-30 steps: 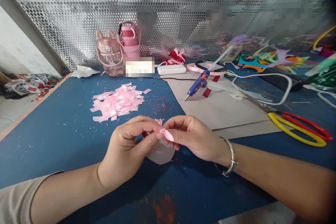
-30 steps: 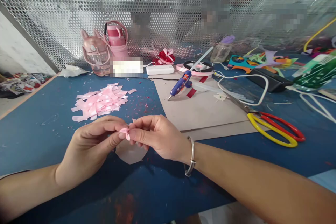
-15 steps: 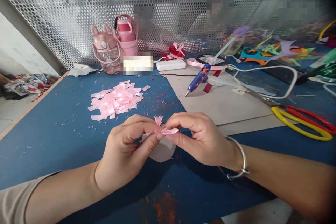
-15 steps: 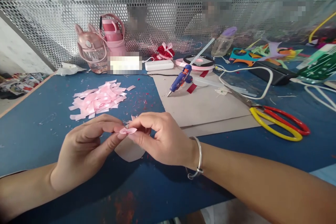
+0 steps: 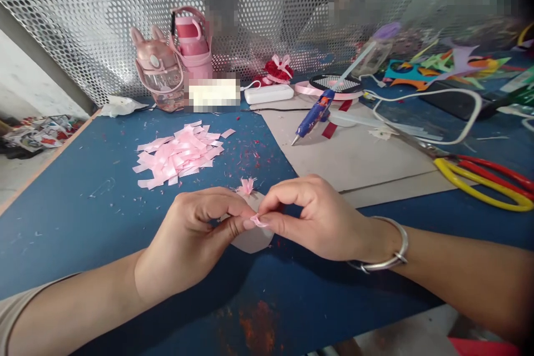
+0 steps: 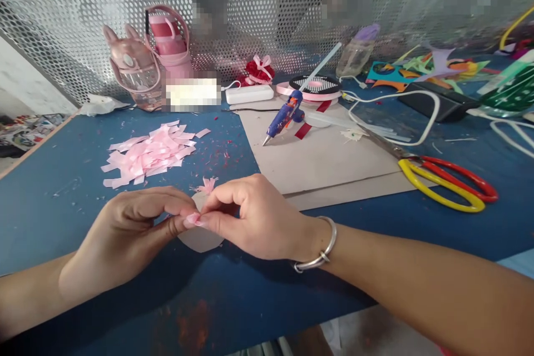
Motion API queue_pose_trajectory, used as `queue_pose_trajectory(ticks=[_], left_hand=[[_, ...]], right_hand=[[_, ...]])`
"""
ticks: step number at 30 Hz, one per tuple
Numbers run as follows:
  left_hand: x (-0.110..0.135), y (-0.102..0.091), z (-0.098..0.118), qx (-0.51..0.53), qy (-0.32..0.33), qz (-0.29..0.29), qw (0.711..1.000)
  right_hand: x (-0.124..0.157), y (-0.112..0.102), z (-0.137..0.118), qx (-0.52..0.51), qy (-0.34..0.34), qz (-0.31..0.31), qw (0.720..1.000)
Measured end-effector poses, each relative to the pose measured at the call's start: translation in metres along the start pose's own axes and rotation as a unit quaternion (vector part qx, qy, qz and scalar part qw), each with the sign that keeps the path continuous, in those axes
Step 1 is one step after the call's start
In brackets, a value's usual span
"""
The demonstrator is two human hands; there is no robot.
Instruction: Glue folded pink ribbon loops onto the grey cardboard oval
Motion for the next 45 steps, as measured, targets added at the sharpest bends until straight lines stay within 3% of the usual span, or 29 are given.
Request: queue_pose_trajectory(ticks=[4, 10, 15, 21, 24, 27, 29, 30, 32, 33, 35, 39, 41, 45], left_hand=[[0.000, -0.001, -0.002, 0.007, -0.005, -0.007, 1.000], [0.006, 0.001, 0.003, -0.050, 0.052, -0.015, 0.997], [0.006, 0.005, 0.008, -0.078, 0.067, -0.040, 0.994], [0.006, 0.005, 0.004, -0.075, 0.043, -0.063, 0.994], [0.007, 0.005, 0.004, -0.087, 0.035, -0.065, 0.993], [0.008, 0.008, 0.006, -0.118, 0.054, -0.118, 0.984], [0.009, 0.010, 0.004, -0.137, 0.064, -0.160, 0.976], [0.009, 0.011, 0.003, -0.140, 0.065, -0.173, 0.973], [0.010, 0.011, 0.000, -0.128, 0.060, -0.186, 0.972], [0.011, 0.011, -0.002, -0.119, 0.058, -0.191, 0.973], [0.012, 0.011, -0.005, -0.108, 0.061, -0.202, 0.971], [0.018, 0.011, -0.012, -0.152, 0.103, -0.208, 0.961], [0.023, 0.011, -0.015, -0.197, 0.144, -0.208, 0.947], [0.027, 0.013, -0.017, -0.249, 0.196, -0.178, 0.931]], right_hand=[[-0.001, -0.001, 0.003, -0.026, 0.050, -0.011, 0.998], [-0.001, -0.003, 0.003, -0.010, 0.011, 0.035, 0.999], [-0.001, -0.001, 0.005, -0.056, -0.063, -0.003, 0.996], [-0.007, -0.003, 0.005, -0.050, -0.066, -0.054, 0.995], [-0.017, -0.032, -0.002, 0.058, 0.011, -0.184, 0.981], [-0.027, -0.085, 0.004, 0.246, 0.181, -0.278, 0.911], [-0.033, -0.128, 0.019, 0.395, 0.260, -0.245, 0.846], [-0.037, -0.148, 0.030, 0.464, 0.282, -0.189, 0.818], [-0.044, -0.177, 0.056, 0.521, 0.291, -0.119, 0.794], [-0.048, -0.187, 0.069, 0.515, 0.285, -0.053, 0.807], [-0.056, -0.191, 0.095, 0.475, 0.248, -0.030, 0.844], [-0.072, -0.173, 0.124, 0.294, 0.153, 0.000, 0.943], [-0.075, -0.163, 0.124, 0.235, 0.136, 0.025, 0.962], [-0.072, -0.152, 0.107, 0.249, 0.114, 0.036, 0.961]])
Point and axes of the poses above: each hand's wrist, its own x-axis away from the middle knuckle, its own y-axis out of the palm, z = x × y, the point moved 2 cm from there along -x, towards the middle knuckle, and after that the axes turned 11 degrees about z, right-handed, at the moved point
